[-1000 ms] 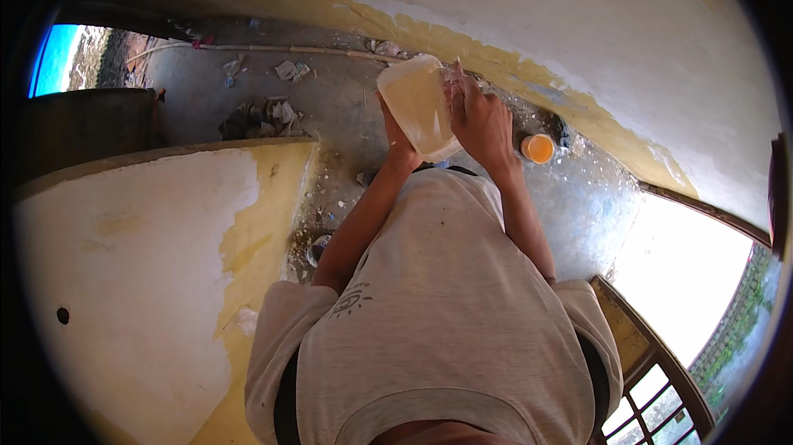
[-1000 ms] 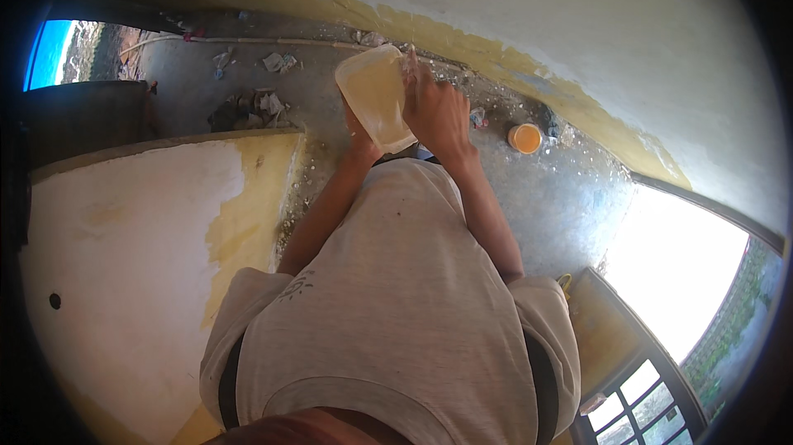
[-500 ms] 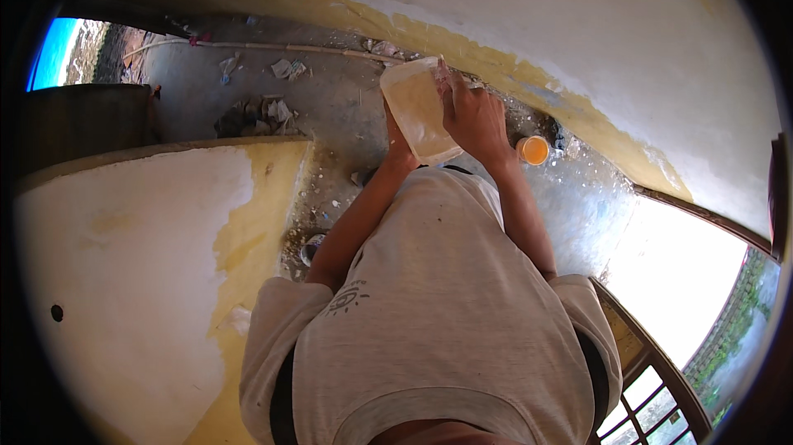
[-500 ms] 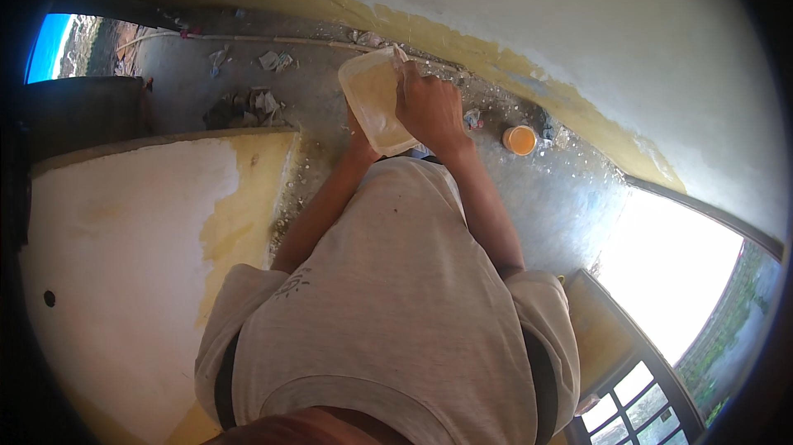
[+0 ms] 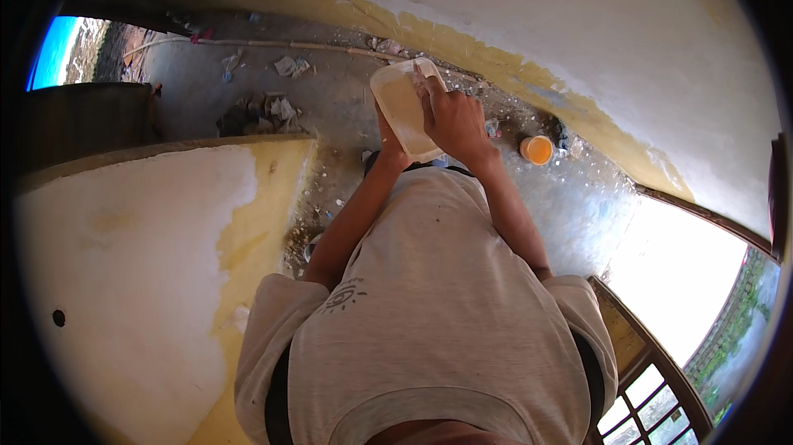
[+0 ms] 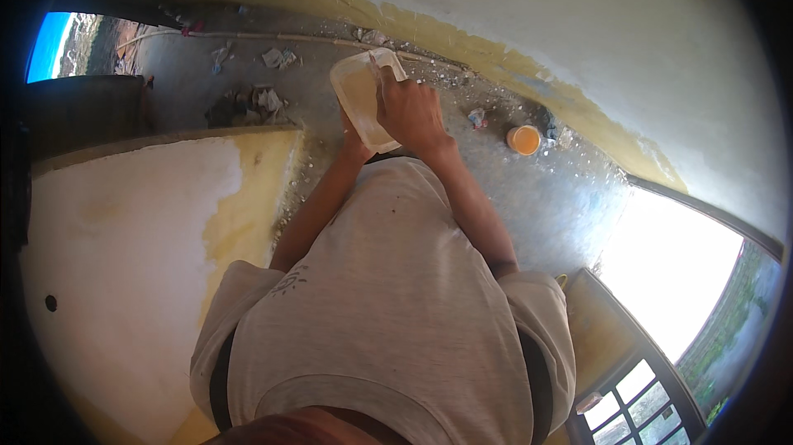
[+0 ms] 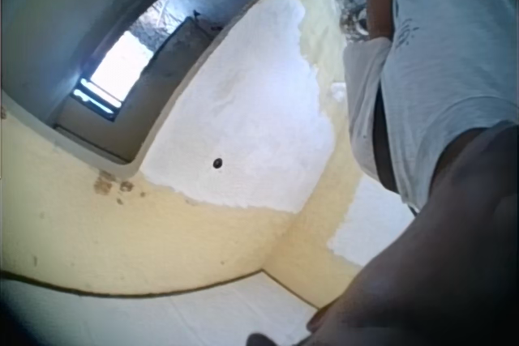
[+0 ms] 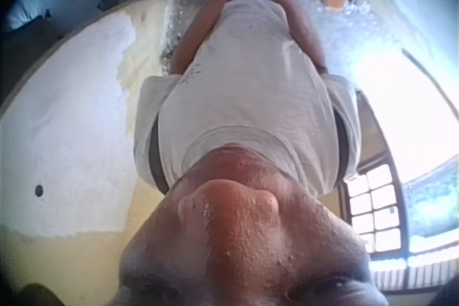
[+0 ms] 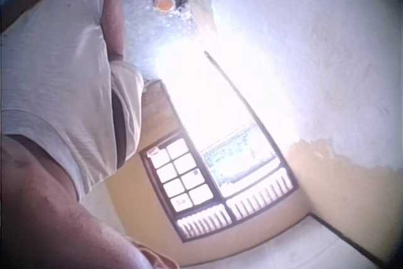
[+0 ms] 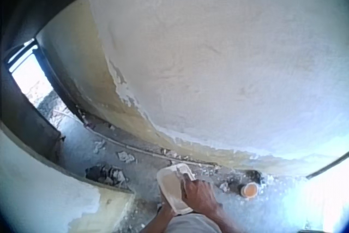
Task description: The person uses a scraper to apply plaster or wall putty from a plastic container onto a damaged section of a wall, smoothing it out with repeated strokes.
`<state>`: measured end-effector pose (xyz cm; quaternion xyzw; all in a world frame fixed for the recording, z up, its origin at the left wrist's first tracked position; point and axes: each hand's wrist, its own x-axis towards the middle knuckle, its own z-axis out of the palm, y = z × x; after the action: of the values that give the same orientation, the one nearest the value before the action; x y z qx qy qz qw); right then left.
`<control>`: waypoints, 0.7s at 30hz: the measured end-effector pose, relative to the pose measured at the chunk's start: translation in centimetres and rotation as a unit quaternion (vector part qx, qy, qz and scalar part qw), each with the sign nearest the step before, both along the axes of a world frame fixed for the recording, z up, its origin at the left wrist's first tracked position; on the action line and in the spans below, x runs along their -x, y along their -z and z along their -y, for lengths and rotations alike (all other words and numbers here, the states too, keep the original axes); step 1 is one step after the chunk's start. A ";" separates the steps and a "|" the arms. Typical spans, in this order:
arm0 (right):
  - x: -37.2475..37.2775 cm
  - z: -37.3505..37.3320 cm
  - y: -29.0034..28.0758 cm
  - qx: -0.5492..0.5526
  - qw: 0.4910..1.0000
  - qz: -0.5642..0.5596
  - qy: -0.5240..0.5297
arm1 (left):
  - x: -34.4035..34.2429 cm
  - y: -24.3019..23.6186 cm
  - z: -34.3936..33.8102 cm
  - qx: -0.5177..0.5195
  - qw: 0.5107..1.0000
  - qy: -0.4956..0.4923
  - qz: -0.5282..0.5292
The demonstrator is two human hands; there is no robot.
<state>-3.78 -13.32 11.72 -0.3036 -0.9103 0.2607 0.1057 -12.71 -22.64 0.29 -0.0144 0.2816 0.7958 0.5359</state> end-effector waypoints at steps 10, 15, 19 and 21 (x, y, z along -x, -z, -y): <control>5.5 2.1 0.0 0.023 0.998 -0.004 0.063 | 5.8 -1.0 1.8 0.010 0.997 0.069 0.032; 7.2 2.0 -0.6 0.006 0.998 -0.025 0.050 | 9.1 -1.3 3.8 -0.009 0.995 0.066 0.073; 9.9 3.4 -2.4 0.010 0.999 -0.003 0.052 | 10.9 -0.7 4.6 -0.003 0.996 0.068 0.055; 11.8 4.9 -2.9 0.026 0.998 0.031 0.047 | 11.6 -0.5 5.0 0.012 0.995 0.074 0.064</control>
<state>-15.58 -18.26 14.59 -0.3563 -0.8909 0.2696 0.0812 -24.35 -27.60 0.83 -0.0509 0.2562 0.7484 0.6097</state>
